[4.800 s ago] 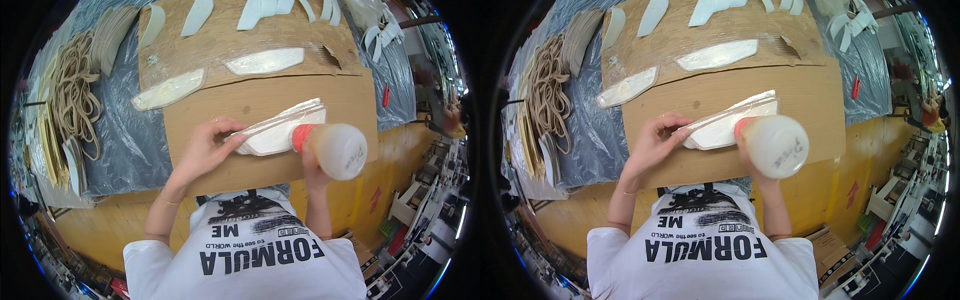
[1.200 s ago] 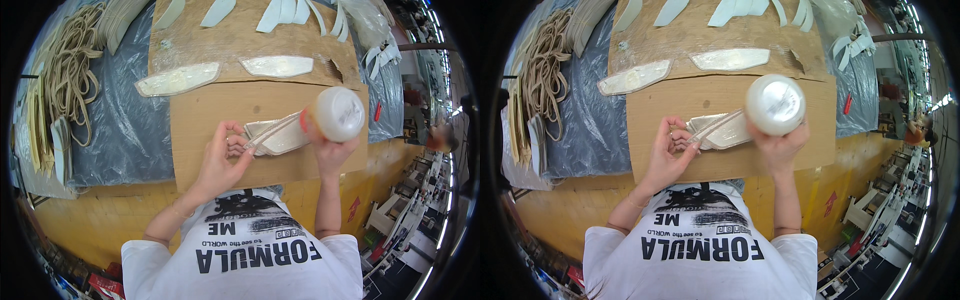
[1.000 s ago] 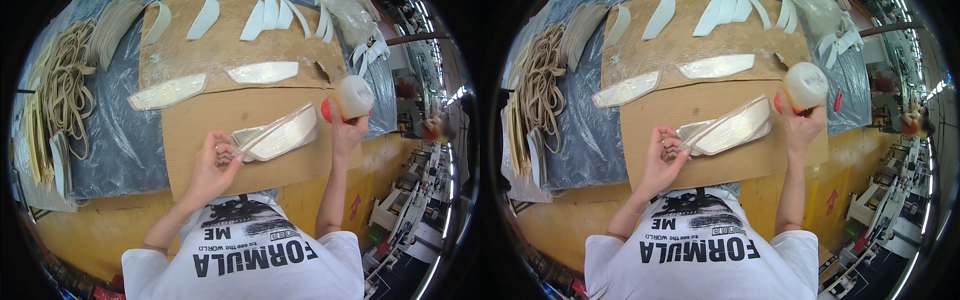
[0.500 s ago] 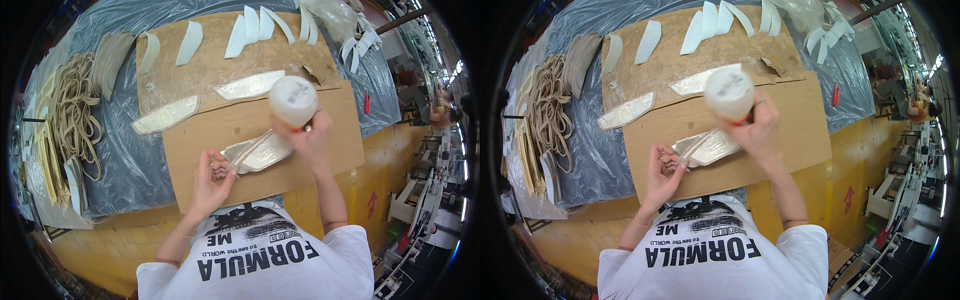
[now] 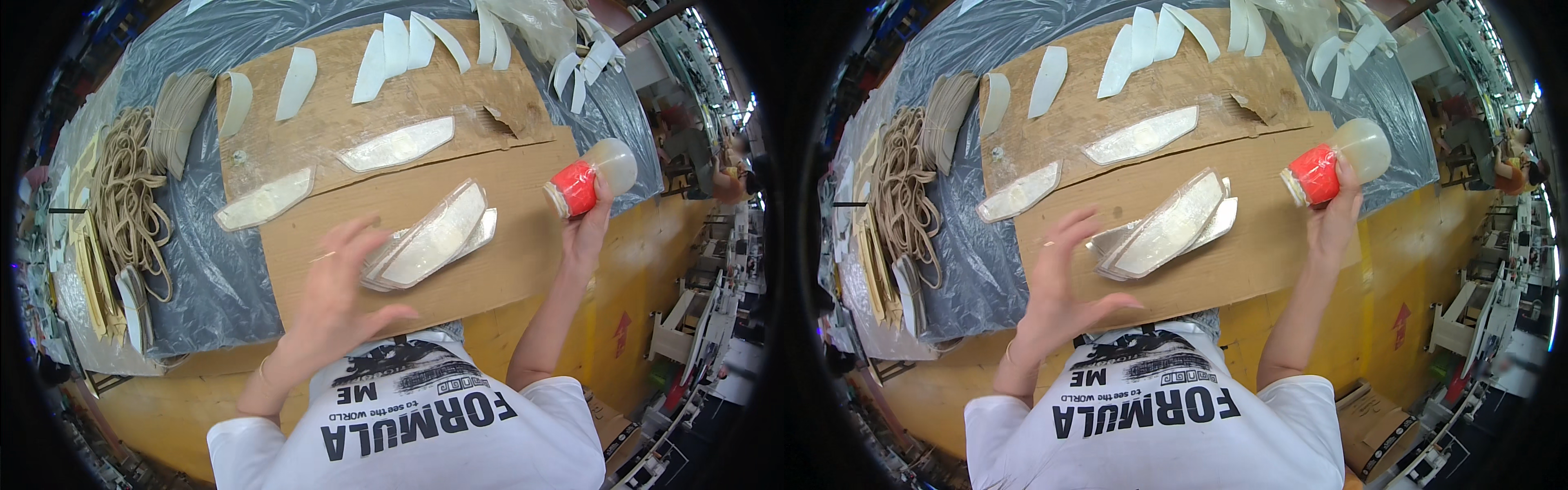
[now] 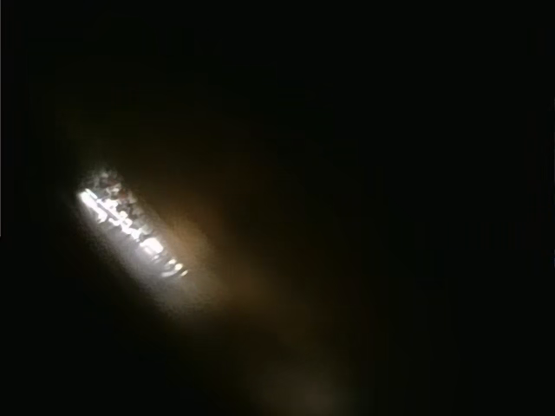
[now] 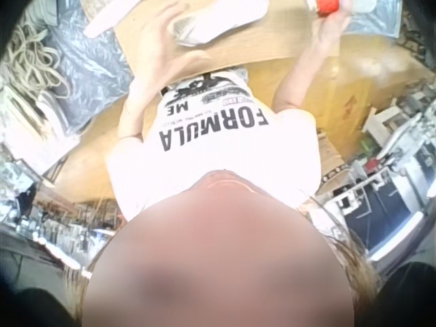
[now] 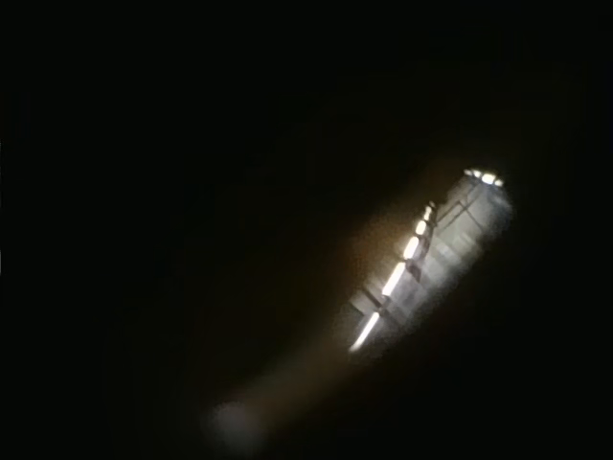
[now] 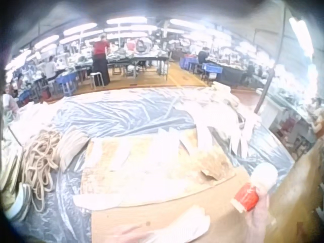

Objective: The person applies a white liquid from a squeeze bottle onto multiple white, curved shoe parts laid out on a cardboard surface. The person holds each part with one hand and applies the liquid with the other, then places the part back on the table.

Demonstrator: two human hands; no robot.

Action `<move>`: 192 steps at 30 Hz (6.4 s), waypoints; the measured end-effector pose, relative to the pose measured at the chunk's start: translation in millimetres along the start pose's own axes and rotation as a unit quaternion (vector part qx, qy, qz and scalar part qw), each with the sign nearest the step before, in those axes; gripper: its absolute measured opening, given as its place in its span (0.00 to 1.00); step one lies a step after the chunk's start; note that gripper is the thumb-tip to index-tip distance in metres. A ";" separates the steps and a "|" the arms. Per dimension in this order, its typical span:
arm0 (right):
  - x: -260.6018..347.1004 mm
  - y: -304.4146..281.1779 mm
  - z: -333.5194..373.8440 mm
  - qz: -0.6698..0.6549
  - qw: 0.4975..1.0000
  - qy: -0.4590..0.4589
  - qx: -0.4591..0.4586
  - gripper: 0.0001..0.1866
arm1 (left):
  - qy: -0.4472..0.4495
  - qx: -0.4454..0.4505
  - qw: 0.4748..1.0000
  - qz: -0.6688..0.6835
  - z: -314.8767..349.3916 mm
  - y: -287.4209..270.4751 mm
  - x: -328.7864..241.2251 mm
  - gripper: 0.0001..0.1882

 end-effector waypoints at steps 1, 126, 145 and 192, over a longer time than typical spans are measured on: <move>-4.3 -1.1 4.1 -0.053 0.998 0.032 -0.003 0.25 | 0.025 0.026 0.999 0.003 -7.6 11.6 -6.5 0.47; -29.1 49.1 75.5 0.279 0.886 -0.305 0.210 0.27 | 0.005 -0.033 0.995 -0.090 11.4 83.3 18.4 0.33; -5.5 -37.0 33.4 0.038 0.991 -0.123 -0.031 0.24 | -0.074 0.011 0.994 0.075 -13.8 28.5 -3.3 0.33; -18.3 -77.5 56.1 -0.410 0.880 0.171 0.169 0.41 | -0.468 0.253 0.029 0.846 -2.9 198.9 -12.2 0.39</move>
Point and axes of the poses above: each hand's wrist, its own z-axis away from the middle knuckle, its own y-axis out of the palm, x = y × z, the point moved 4 cm from there along -z, towards the middle knuckle, and after that the axes turned 9 degrees about -x, right-handed, at the moved point
